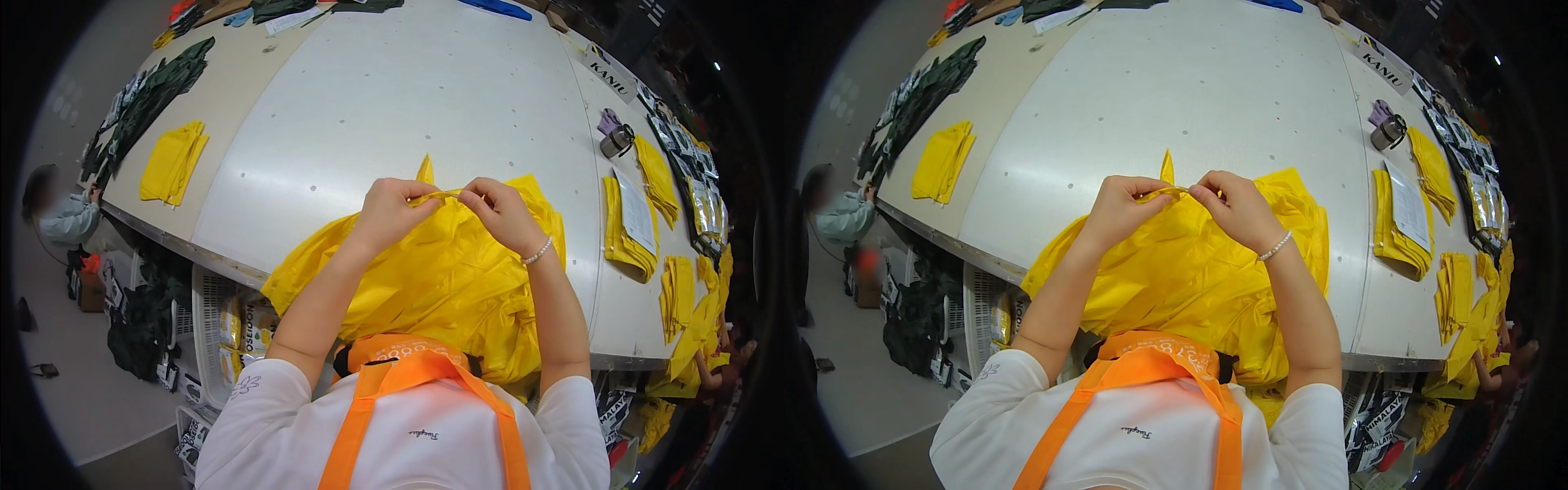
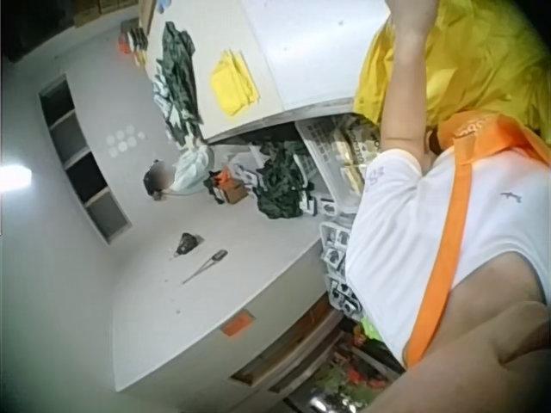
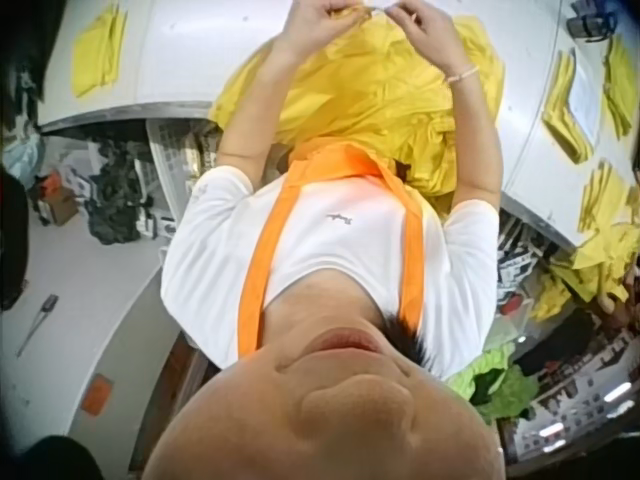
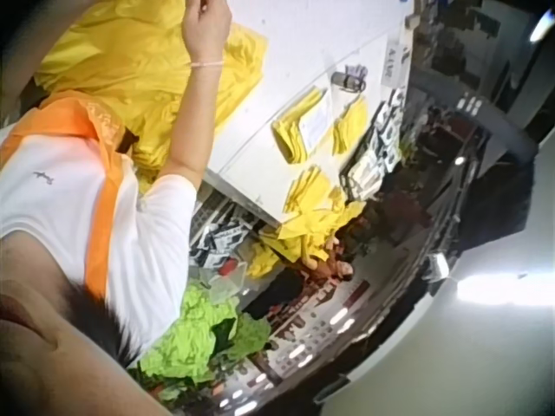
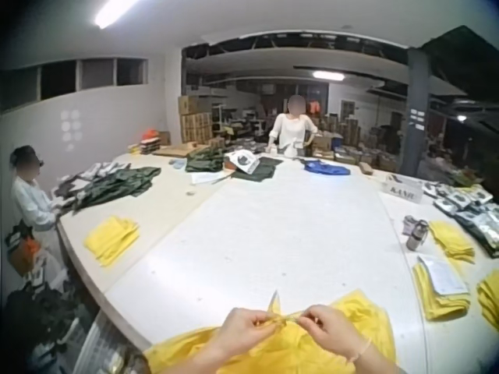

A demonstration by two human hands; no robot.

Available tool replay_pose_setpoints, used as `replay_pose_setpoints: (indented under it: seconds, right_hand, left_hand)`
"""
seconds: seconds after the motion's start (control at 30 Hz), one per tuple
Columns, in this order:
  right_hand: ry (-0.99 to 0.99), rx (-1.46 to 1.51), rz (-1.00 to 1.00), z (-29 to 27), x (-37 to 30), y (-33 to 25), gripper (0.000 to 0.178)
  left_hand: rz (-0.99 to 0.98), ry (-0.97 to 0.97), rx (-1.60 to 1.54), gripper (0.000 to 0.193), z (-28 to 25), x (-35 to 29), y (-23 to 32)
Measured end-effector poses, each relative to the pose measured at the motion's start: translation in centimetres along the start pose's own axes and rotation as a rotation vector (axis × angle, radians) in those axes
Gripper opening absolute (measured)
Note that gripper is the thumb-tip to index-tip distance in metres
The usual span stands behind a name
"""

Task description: The person folds a yellow raincoat on a white table, aligning the sleeves and body, then folding it into a compact rectangle. The person uses small scissors to trim loose threads from the garment. The folded raincoat is placed into a white plastic basket with other folded items.

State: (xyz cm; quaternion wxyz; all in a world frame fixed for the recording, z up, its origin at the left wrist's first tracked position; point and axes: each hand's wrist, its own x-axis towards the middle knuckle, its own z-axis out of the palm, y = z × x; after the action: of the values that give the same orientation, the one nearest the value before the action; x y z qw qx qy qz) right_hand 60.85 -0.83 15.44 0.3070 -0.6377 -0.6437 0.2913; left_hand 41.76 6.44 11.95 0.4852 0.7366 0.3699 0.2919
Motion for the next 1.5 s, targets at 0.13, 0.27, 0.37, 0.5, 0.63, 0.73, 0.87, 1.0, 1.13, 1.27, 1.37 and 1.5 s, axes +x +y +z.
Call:
replay_pose_setpoints:
  seconds: [0.13, 0.27, 0.37, 0.5, 0.63, 0.73, 0.87, 1.0, 1.13, 1.27, 1.37, 1.5]
  right_hand:
    - [-0.067, 0.028, 0.029, -0.6, 0.3, -0.7, 0.024]
    - [-0.055, -0.003, -0.014, -0.7, 0.3, -0.9, 0.023]
    - [-0.025, -0.021, -0.052, -0.6, 0.4, -0.6, 0.022]
    - [-0.008, 0.041, -0.029, -0.3, 0.4, -0.8, 0.020]
    - [-0.003, 0.045, -0.055, -0.4, 0.4, -0.7, 0.019]
    - [0.000, 0.027, -0.042, -0.5, 0.5, -0.8, 0.019]
    - [0.021, 0.036, -0.073, -0.2, 0.2, -0.8, 0.018]
    - [0.038, -0.006, -0.102, 0.2, 0.5, -1.0, 0.018]
    - [0.030, -0.020, -0.119, 0.4, 0.7, -1.0, 0.018]
    - [0.077, 0.029, -0.128, 0.7, 0.6, -1.2, 0.017]
    - [0.120, 0.082, -0.177, 0.9, 0.9, -2.0, 0.016]
    - [0.144, 0.235, -0.180, 2.3, 1.9, -0.1, 0.015]
  left_hand:
    - [-0.015, -0.015, 0.015, 0.019, -0.2, -0.3, 0.7]
    - [0.004, -0.016, 0.022, 0.019, -0.2, -0.3, 0.8]
    - [0.000, -0.011, -0.002, 0.020, -0.3, -0.3, 0.9]
    - [-0.037, -0.028, -0.082, 0.020, -0.4, -0.3, 0.8]
    - [-0.067, -0.047, -0.088, 0.020, -0.4, -0.2, 0.9]
    - [-0.061, -0.041, -0.081, 0.020, -0.6, -0.3, 0.9]
    - [-0.074, -0.027, -0.084, 0.018, -0.3, -0.1, 0.5]
    - [-0.036, 0.012, 0.009, 0.015, -0.3, -0.3, 0.9]
    - [0.047, 0.095, 0.059, 0.015, -0.3, -0.3, 0.9]
    - [0.189, 0.203, -0.081, 0.013, 0.0, -0.5, 0.9]
    - [0.163, 0.156, -0.195, 0.016, -0.6, -0.6, 0.4]
    - [0.083, 0.132, -0.240, 0.010, -1.9, -0.8, 1.4]
